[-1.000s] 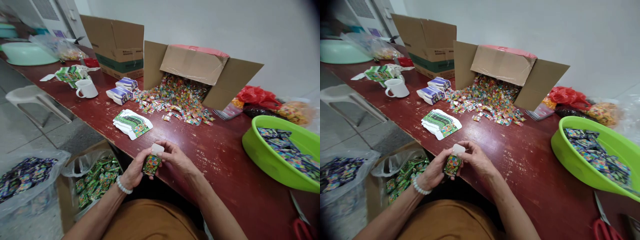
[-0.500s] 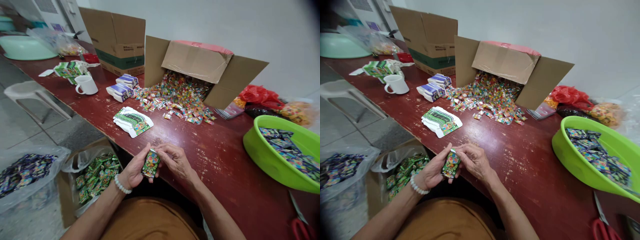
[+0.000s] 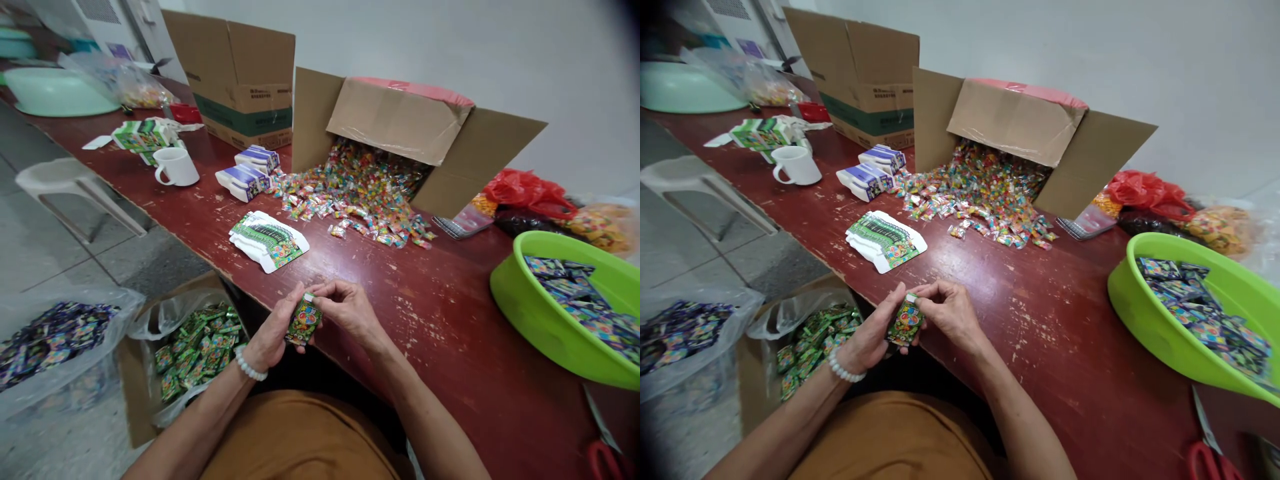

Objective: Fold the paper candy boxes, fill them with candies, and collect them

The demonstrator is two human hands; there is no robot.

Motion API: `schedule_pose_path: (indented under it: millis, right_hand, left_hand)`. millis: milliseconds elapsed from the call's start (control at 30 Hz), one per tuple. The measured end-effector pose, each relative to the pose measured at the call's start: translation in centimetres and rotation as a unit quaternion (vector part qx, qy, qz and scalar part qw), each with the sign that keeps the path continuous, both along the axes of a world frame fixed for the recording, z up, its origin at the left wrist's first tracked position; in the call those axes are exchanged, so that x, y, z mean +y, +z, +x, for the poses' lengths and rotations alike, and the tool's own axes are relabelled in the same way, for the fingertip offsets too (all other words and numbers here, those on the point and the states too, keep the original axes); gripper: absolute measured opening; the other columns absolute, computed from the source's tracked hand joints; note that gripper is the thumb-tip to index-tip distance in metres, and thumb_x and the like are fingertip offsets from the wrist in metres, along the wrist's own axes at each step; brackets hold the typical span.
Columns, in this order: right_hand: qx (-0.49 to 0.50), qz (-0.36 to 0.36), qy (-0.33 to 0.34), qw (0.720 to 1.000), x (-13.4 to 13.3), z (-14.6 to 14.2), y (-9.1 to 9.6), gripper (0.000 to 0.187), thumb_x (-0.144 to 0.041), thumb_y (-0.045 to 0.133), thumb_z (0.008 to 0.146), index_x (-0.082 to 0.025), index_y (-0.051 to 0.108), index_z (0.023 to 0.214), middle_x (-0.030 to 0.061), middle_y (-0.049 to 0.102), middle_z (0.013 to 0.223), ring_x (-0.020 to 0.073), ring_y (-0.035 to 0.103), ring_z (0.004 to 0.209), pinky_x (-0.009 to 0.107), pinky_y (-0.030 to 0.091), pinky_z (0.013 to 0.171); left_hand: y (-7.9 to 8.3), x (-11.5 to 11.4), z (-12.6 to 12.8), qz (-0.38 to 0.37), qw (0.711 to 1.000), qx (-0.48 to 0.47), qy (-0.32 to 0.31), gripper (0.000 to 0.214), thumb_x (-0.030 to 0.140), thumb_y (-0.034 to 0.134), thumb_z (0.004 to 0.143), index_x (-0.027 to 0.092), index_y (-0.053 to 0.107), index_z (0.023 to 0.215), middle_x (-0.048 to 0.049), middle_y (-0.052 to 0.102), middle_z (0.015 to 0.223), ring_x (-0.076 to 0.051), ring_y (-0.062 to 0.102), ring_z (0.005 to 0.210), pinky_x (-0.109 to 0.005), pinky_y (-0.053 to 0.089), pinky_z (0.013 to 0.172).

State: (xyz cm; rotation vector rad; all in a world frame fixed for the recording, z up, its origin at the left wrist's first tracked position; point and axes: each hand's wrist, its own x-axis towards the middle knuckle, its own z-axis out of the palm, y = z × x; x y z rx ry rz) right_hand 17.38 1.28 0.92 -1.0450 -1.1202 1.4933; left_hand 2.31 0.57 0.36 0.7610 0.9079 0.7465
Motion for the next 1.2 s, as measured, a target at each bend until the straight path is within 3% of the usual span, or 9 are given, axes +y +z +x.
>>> schedule_pose_path:
  millis: [233,333,400,500,700,867,1000,1067,1200]
  right_hand:
    - [-0.039,0.017,0.044,0.998,-0.1,0.4,0.0,0.022,-0.036,0.073,0.077,-0.015,0.068,0.074,0.0068,0.074,0.090,0.0103,0.060,0.054,0.022,0.050,0.049]
    - [-0.130,0.100,0.053,0.985,-0.5,0.5,-0.2,0.019,-0.036,0.065,0.085,-0.017,0.070,0.084,0.0071,0.072,0.100,0.0134,0.064,0.065,0.026,0.053,0.058]
    - [-0.214,0.173,0.048,0.960,-1.0,0.4,-0.5,0.014,-0.029,0.064,0.085,-0.020,0.069,0.095,0.0077,0.069,0.108,0.0189,0.066,0.086,0.031,0.054,0.071]
    - [-0.342,0.258,0.040,0.903,-2.0,0.0,-1.0,0.040,-0.025,0.072,0.075,-0.022,0.061,0.114,0.0104,0.063,0.120,0.0264,0.058,0.110,0.042,0.050,0.090]
    - [-0.500,0.339,0.021,0.797,-2.8,-0.9,-1.4,0.085,-0.017,0.073,0.063,-0.018,0.040,0.141,0.0178,0.050,0.139,0.0387,0.044,0.126,0.057,0.032,0.104]
    - [-0.416,0.324,0.070,0.847,-2.2,-1.8,-1.9,0.076,-0.024,0.074,0.063,-0.021,0.045,0.134,0.0133,0.057,0.127,0.0324,0.053,0.116,0.048,0.042,0.100]
    - [-0.356,0.284,0.144,0.879,-2.3,-2.3,-2.7,0.078,-0.039,0.071,0.078,-0.023,0.032,0.144,0.0147,0.044,0.142,0.0299,0.043,0.131,0.047,0.040,0.106]
    - [-0.343,0.260,0.122,0.894,-2.1,-2.0,-3.3,0.076,-0.042,0.066,0.084,-0.023,0.026,0.147,0.0161,0.035,0.148,0.0294,0.037,0.137,0.048,0.037,0.109]
    - [-0.369,0.216,0.067,0.902,-1.0,-1.0,-4.6,0.058,-0.033,0.062,0.085,-0.022,0.040,0.138,0.0143,0.051,0.133,0.0287,0.051,0.123,0.049,0.043,0.103]
  left_hand:
    - [-0.2,0.1,-0.2,-0.007,1.000,0.010,0.005,0.061,0.062,0.052,0.086,0.017,0.062,0.126,-0.0069,0.070,0.072,-0.014,0.060,0.044,-0.017,0.039,0.030]
    - [-0.3,0.5,-0.5,-0.072,0.996,-0.048,0.001,0.055,0.055,0.053,0.087,0.019,0.060,0.127,-0.0039,0.068,0.067,-0.016,0.062,0.043,-0.020,0.041,0.029]
    - [-0.3,0.7,-0.6,-0.112,0.991,-0.076,0.003,0.048,0.049,0.053,0.087,0.020,0.061,0.125,-0.0021,0.067,0.064,-0.018,0.062,0.042,-0.022,0.042,0.028]
    - [-0.2,1.0,-0.4,-0.140,0.983,-0.117,0.034,0.034,0.038,0.052,0.088,0.018,0.066,0.112,-0.0020,0.068,0.067,-0.018,0.063,0.046,-0.024,0.045,0.032]
    - [-0.7,0.7,0.5,-0.114,0.972,-0.169,0.115,0.029,0.037,0.058,0.089,0.012,0.068,0.098,-0.0070,0.074,0.086,-0.019,0.069,0.081,-0.030,0.054,0.078]
    - [-1.4,-0.9,0.0,0.003,0.985,-0.102,0.139,0.032,0.045,0.070,0.081,0.016,0.064,0.093,-0.0024,0.068,0.089,-0.016,0.064,0.086,-0.027,0.050,0.083]
    - [-1.4,-1.7,-4.7,0.083,0.984,0.099,0.121,0.040,0.050,0.056,0.087,0.021,0.054,0.114,-0.0001,0.061,0.087,-0.015,0.059,0.072,-0.027,0.048,0.064]
    - [-1.1,-1.4,-8.5,0.164,0.929,0.293,0.152,0.047,0.051,0.051,0.089,0.023,0.049,0.126,-0.0030,0.060,0.093,-0.019,0.059,0.081,-0.030,0.048,0.067]
    - [0.1,1.2,-12.8,0.335,0.706,0.588,0.211,0.061,0.045,0.054,0.086,0.016,0.042,0.139,-0.0123,0.058,0.115,-0.028,0.055,0.104,-0.042,0.043,0.092]
